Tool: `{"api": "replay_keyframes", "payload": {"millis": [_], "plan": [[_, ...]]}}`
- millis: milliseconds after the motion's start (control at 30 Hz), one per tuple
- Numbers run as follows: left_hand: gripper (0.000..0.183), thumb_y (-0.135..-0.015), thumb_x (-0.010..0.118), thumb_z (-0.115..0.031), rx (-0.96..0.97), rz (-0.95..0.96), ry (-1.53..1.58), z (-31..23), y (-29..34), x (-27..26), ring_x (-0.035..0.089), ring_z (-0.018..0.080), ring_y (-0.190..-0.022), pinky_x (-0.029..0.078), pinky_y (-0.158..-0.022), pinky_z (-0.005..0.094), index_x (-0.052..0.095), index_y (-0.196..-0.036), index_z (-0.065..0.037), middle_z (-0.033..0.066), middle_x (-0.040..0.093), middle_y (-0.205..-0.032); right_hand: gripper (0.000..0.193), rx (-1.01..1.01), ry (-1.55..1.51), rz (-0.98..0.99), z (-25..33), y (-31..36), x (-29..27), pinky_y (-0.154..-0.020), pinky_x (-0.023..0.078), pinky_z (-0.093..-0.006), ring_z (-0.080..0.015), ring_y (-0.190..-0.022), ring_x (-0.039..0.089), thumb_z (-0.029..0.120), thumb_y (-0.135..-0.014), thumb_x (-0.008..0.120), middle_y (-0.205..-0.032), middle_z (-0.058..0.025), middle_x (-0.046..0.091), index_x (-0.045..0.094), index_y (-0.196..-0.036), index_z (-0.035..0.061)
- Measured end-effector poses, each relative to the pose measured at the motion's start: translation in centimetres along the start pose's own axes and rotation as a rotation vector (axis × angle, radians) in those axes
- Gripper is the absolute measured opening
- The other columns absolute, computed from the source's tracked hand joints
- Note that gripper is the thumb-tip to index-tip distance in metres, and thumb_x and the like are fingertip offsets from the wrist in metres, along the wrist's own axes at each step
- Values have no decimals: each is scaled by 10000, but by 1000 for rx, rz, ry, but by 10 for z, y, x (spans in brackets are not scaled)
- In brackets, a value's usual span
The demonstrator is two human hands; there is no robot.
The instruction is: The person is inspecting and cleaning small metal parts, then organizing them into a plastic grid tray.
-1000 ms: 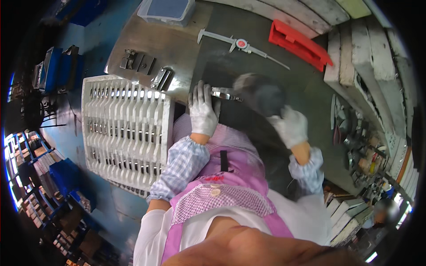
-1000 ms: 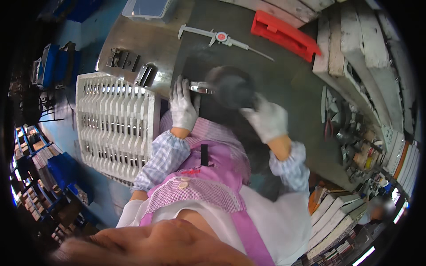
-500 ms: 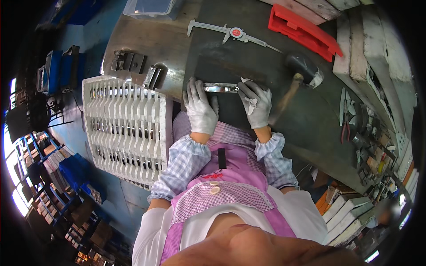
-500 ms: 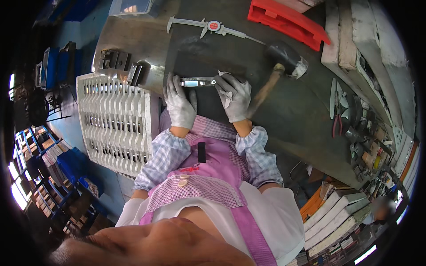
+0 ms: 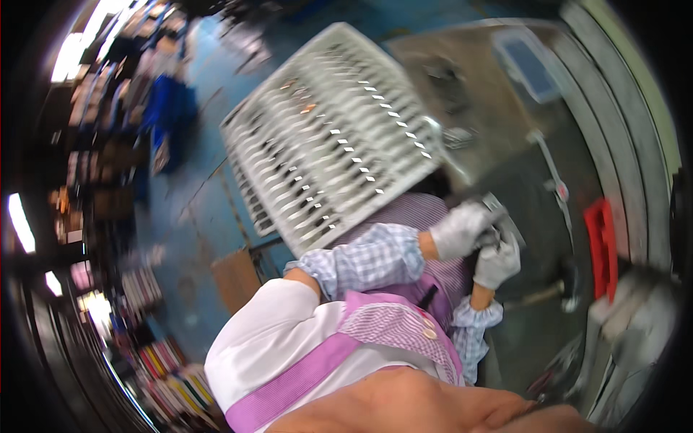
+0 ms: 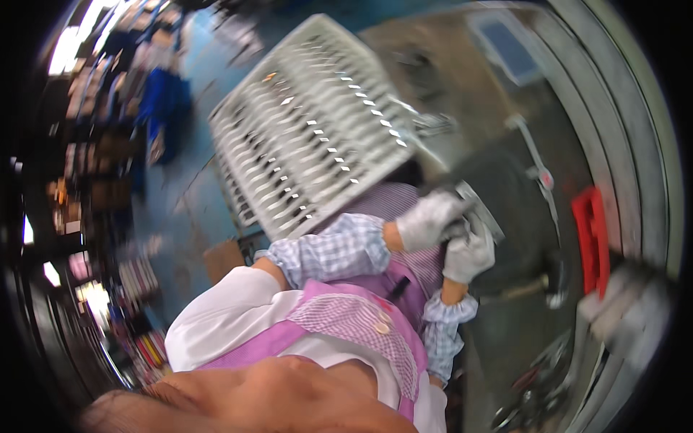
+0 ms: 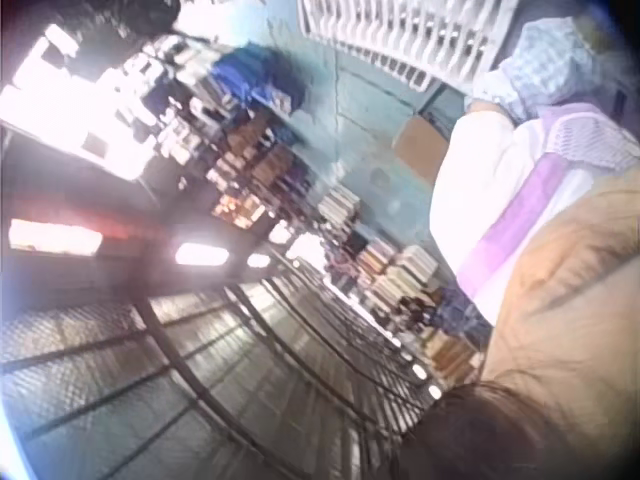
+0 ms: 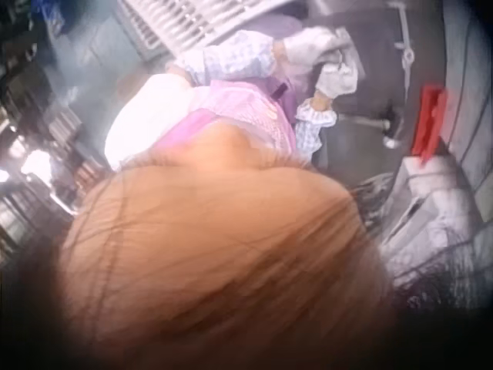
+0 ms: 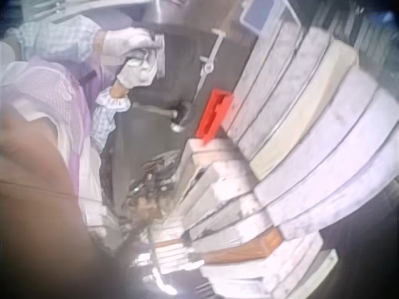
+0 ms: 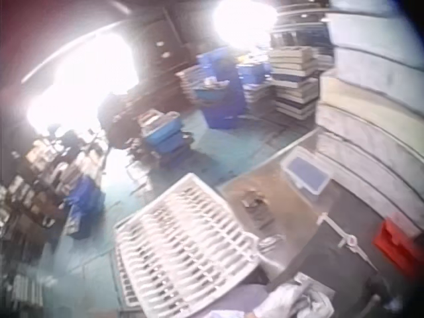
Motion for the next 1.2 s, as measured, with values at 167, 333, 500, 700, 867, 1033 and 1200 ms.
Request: {"api": "replay_keyframes", "payload": {"millis": [167,333,500,700,867,1033,1200], "plan": [[353,-870,589,-2,-354,-8,221,65,84,-116,687,290,-1020,550,-880,375,674,-1210,-47,179,713,-1065,351,-137,-383,380,41,0,29,-899,530,-320,-203,-1098,656,-9,-905,608,-1192,-126,673,658,-1251,25],[338,-847,561,-4,-885,-593,-635,209,204,-330,702,356,-962,557,-817,434,734,-1125,-90,204,723,-993,278,238,-479,382,37,1,30,-930,496,-294,-177,-1075,647,63,-968,604,-1174,-103,683,660,-1233,-2],[284,-937,586,-211,-977,-364,-605,320,236,-417,673,371,-1014,534,-883,444,732,-1180,-222,177,712,-1099,316,-47,-288,371,54,5,44,-941,517,-347,-250,-1083,651,113,-931,651,-1168,-117,685,668,-1235,30],[283,-869,657,-267,-970,-368,-1016,343,245,-429,682,319,-1033,516,-930,424,759,-1132,-235,132,726,-1081,306,-31,-123,391,62,2,34,-938,529,-372,-281,-1071,667,146,-920,636,-1159,-116,695,688,-1211,66],[309,-857,625,-238,-1123,-48,-1205,376,249,-447,633,294,-1164,479,-1000,420,760,-1124,-161,124,684,-1244,290,-22,-145,455,73,3,43,-884,534,-348,-285,-1019,682,108,-895,611,-1107,-117,706,714,-1165,81],[313,-893,576,-162,-1060,172,-996,403,244,-469,679,393,-1050,538,-909,453,696,-1150,-28,248,697,-1133,284,-382,-100,403,83,6,54,-872,542,-386,-281,-968,678,125,-861,593,-1058,-111,714,717,-1116,135],[339,-924,659,-232,-816,-286,-823,294,185,-456,711,337,-951,544,-819,430,665,-1200,-34,211,727,-1049,272,-105,-76,534,63,15,16,-851,558,-408,-295,-935,682,124,-853,597,-1057,-87,718,728,-1091,147]]}}
Point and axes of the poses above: each hand's wrist, its own y-axis away from the middle knuckle, its own x-axis out of the palm, z = x × y, the point moved 1 cm from there along -y, towards the middle knuckle
